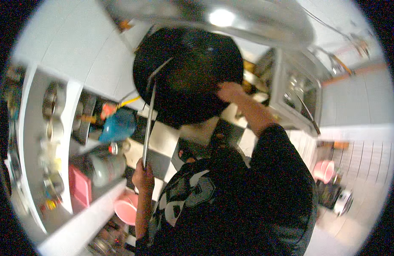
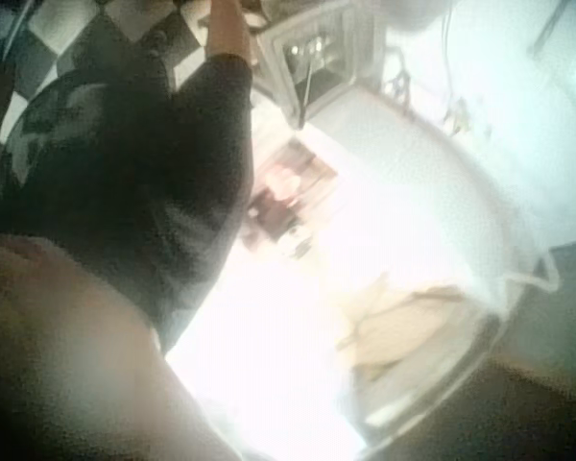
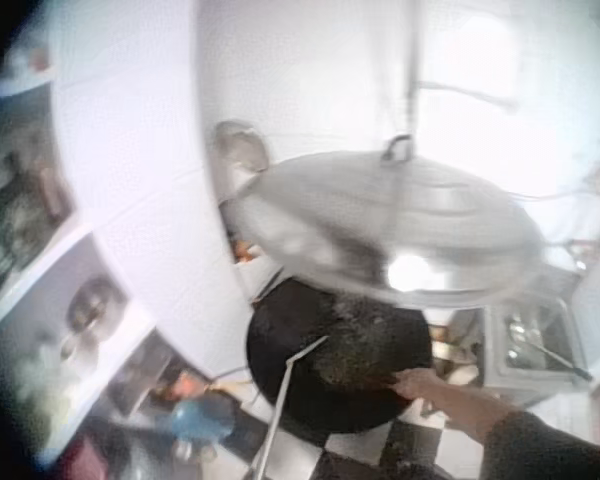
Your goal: The person retrieves a sauce bottle from a shelf, opens it, and uses a ladle to pour sauce over several trays of prepared food. They then close the bottle, return it to the shelf, and clean a wok and a cutting board.
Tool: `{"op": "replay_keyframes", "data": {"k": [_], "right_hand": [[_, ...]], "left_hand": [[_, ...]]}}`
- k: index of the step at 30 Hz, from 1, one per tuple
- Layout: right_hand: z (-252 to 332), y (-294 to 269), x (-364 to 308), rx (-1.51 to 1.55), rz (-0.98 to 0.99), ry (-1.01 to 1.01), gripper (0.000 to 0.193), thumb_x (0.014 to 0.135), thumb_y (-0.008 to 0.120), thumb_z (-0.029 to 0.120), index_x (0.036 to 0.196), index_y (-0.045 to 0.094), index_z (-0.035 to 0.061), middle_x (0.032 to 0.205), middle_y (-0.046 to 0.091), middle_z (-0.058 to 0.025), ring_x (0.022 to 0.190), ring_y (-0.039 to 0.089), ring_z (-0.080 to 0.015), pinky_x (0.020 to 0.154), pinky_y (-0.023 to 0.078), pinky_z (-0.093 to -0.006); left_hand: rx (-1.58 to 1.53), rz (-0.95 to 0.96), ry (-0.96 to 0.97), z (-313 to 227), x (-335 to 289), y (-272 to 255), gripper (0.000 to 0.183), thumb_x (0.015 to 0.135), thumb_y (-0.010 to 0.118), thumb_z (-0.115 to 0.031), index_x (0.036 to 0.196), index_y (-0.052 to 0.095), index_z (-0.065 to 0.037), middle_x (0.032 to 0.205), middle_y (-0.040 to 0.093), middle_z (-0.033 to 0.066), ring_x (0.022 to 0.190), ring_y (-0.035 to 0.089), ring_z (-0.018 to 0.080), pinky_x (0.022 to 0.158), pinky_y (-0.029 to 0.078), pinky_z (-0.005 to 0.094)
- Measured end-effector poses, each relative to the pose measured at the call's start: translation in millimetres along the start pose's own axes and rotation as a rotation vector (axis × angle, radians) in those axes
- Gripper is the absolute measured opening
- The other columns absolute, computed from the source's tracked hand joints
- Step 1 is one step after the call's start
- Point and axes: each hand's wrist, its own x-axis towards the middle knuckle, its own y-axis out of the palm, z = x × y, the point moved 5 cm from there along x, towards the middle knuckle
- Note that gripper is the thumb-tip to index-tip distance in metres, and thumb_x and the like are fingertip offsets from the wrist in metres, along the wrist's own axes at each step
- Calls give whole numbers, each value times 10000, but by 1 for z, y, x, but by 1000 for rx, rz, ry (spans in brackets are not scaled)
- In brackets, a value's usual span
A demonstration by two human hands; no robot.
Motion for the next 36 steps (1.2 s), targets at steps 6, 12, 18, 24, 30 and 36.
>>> {"op": "replay_keyframes", "data": {"k": [6, 12, 18, 24, 30, 36], "right_hand": [[-31, -23, -83, 176, 9, 46, 534, 999, 480, 472, 1494, 453, 272, 1184, 682, -199, 1106, 653, -326, 949, 510, -440], [-169, -3, -140, 1211, -628, 260, 628, 970, 562, 386, 1491, 417, 68, 1321, 624, -205, 1236, 588, -283, 1054, 433, -395], [-326, 63, -206, 1897, -884, 543, 288, 999, 535, 402, 1171, 532, 171, 717, 534, 1, 501, 536, -127, 420, 423, -262], [-390, 42, -194, 2169, -814, 445, 393, 987, 511, 493, 1055, 522, 106, 739, 632, -76, 526, 566, -187, 475, 462, -338], [-414, -29, -113, 2157, -976, 300, 370, 1014, 473, 435, 1163, 446, 98, 826, 660, -88, 578, 609, -198, 478, 493, -354], [-448, -95, 49, 2148, -845, 324, 542, 1010, 533, 404, 1415, 304, 127, 1137, 633, -160, 782, 692, -235, 646, 595, -370]], "left_hand": [[-89, 64, 130, -71, 43, 11, 337, 913, 675, -220, 1201, 645, -48, 841, 701, 190, 715, 702, 327, 642, 547, 411], [-398, 353, 223, -209, 77, 58, 280, 937, 666, -183, 1155, 648, -8, 774, 663, 93, 653, 615, 181, 650, 524, 344], [-739, 1088, -175, -388, 64, 158, 230, 989, 605, -257, 1045, 611, -34, 666, 492, -39, 524, 424, 60, 466, 352, 250], [-741, 1332, -336, -499, 28, 266, 265, 994, 574, -299, 1041, 570, -39, 667, 514, 10, 420, 418, 122, 368, 319, 307], [-763, 1444, -542, -529, 6, 313, 414, 996, 512, -434, 1126, 572, -45, 727, 580, 46, 486, 493, 151, 422, 402, 340], [-484, 1646, -268, -497, -8, 326, 617, 1004, 483, -522, 1371, 473, -27, 1089, 665, 161, 753, 685, 267, 602, 576, 414]]}}
